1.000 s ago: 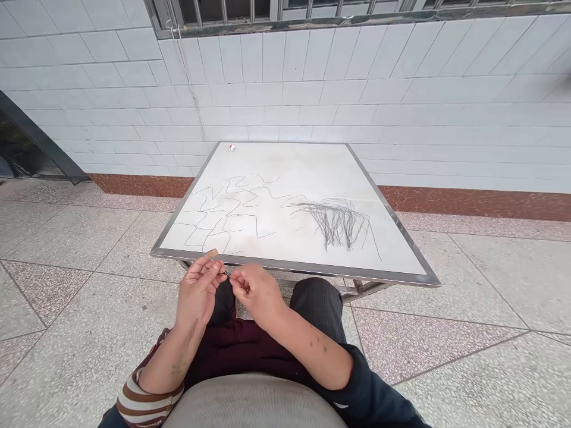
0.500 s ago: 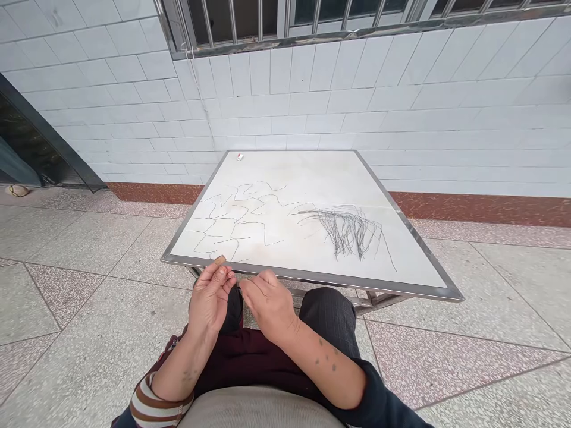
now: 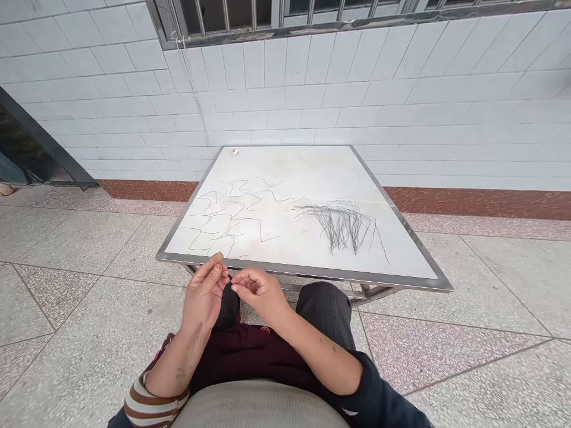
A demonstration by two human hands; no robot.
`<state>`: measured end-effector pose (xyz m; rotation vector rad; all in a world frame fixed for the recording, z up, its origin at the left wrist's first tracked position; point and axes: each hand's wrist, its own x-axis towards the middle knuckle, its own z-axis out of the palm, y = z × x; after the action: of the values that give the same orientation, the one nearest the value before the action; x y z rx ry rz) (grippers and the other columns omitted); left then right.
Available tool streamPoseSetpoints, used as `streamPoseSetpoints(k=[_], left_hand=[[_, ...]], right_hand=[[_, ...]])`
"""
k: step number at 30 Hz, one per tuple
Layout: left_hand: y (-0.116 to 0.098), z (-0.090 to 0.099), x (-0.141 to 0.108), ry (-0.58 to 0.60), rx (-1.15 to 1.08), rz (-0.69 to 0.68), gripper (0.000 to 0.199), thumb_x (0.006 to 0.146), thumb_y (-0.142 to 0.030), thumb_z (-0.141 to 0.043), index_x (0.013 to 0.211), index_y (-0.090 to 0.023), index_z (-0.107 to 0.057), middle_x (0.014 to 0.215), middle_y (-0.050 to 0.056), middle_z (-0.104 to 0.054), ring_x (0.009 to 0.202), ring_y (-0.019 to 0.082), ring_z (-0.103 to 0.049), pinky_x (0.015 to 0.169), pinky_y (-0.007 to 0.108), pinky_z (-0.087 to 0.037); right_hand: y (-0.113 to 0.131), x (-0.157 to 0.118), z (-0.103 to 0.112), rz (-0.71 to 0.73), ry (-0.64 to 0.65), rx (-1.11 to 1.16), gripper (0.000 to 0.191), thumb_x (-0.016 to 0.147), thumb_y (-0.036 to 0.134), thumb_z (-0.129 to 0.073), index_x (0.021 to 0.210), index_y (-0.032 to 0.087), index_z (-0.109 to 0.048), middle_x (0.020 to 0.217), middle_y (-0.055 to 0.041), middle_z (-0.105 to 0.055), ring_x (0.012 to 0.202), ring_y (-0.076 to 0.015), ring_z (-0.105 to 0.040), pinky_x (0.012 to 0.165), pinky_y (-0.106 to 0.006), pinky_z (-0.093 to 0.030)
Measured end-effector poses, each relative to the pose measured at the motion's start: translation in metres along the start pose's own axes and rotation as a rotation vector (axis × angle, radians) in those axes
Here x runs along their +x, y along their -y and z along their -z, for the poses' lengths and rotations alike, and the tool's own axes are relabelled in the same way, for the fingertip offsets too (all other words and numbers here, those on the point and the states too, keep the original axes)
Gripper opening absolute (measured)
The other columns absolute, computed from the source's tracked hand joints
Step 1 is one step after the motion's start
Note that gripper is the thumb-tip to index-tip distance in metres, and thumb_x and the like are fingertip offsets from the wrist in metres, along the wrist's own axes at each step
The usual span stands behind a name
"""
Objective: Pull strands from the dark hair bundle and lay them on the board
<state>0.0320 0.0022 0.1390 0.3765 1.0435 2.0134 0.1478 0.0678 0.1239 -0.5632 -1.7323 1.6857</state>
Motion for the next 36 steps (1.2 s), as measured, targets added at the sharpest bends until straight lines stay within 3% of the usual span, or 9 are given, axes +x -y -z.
streamPoseSetpoints(k=[7,14,23,30,36], left_hand=[[0.002,-0.003,0.001,-0.021,0.007,0.022,0.029,0.066,-0.018,-0.076,0.093,-0.015,-0.071,0.076,0.002,-0.065,0.069,0.009,-0.059,0.065,0.021,-0.047],[0.001,-0.003,0.000,-0.025,0.090,-0.038,0.028,0.067,-0.020,-0.075,0.095,-0.015,-0.072,0.075,0.002,-0.066,0.068,0.010,-0.059,0.064,0.022,-0.048],[-0.002,-0.001,-0.003,-0.002,0.217,-0.057,0.028,0.070,-0.024,-0.073,0.096,-0.014,-0.071,0.072,0.001,-0.064,0.066,0.010,-0.057,0.060,0.022,-0.046],[-0.001,0.003,-0.002,0.037,0.268,-0.030,0.028,0.072,-0.025,-0.071,0.098,-0.015,-0.071,0.073,0.002,-0.066,0.064,0.008,-0.056,0.060,0.020,-0.046],[0.003,0.007,-0.001,0.085,0.326,0.024,0.029,0.072,-0.027,-0.072,0.099,-0.016,-0.072,0.073,0.002,-0.066,0.065,0.009,-0.056,0.058,0.020,-0.047]], right_hand=[[0.002,-0.001,0.000,0.131,-0.110,-0.331,0.007,0.076,0.021,-0.060,0.083,0.022,-0.063,0.075,-0.0014,-0.060,0.060,-0.0122,-0.052,0.053,-0.025,-0.041],[0.002,-0.004,0.003,0.199,-0.075,-0.405,0.010,0.081,0.026,-0.060,0.091,0.025,-0.065,0.078,-0.0014,-0.061,0.064,-0.0134,-0.055,0.056,-0.026,-0.044],[0.000,-0.005,0.007,0.335,-0.047,-0.506,0.011,0.085,0.021,-0.057,0.090,0.023,-0.066,0.078,-0.0020,-0.065,0.066,-0.0132,-0.056,0.058,-0.025,-0.044],[0.001,-0.003,0.015,0.550,0.015,-0.702,0.015,0.090,0.019,-0.050,0.095,0.022,-0.064,0.080,-0.0036,-0.066,0.075,-0.0146,-0.058,0.066,-0.026,-0.047],[0.014,-0.001,0.031,0.710,0.209,-0.962,0.019,0.093,0.016,-0.044,0.102,0.019,-0.060,0.082,-0.0047,-0.063,0.073,-0.0145,-0.053,0.064,-0.027,-0.043]])
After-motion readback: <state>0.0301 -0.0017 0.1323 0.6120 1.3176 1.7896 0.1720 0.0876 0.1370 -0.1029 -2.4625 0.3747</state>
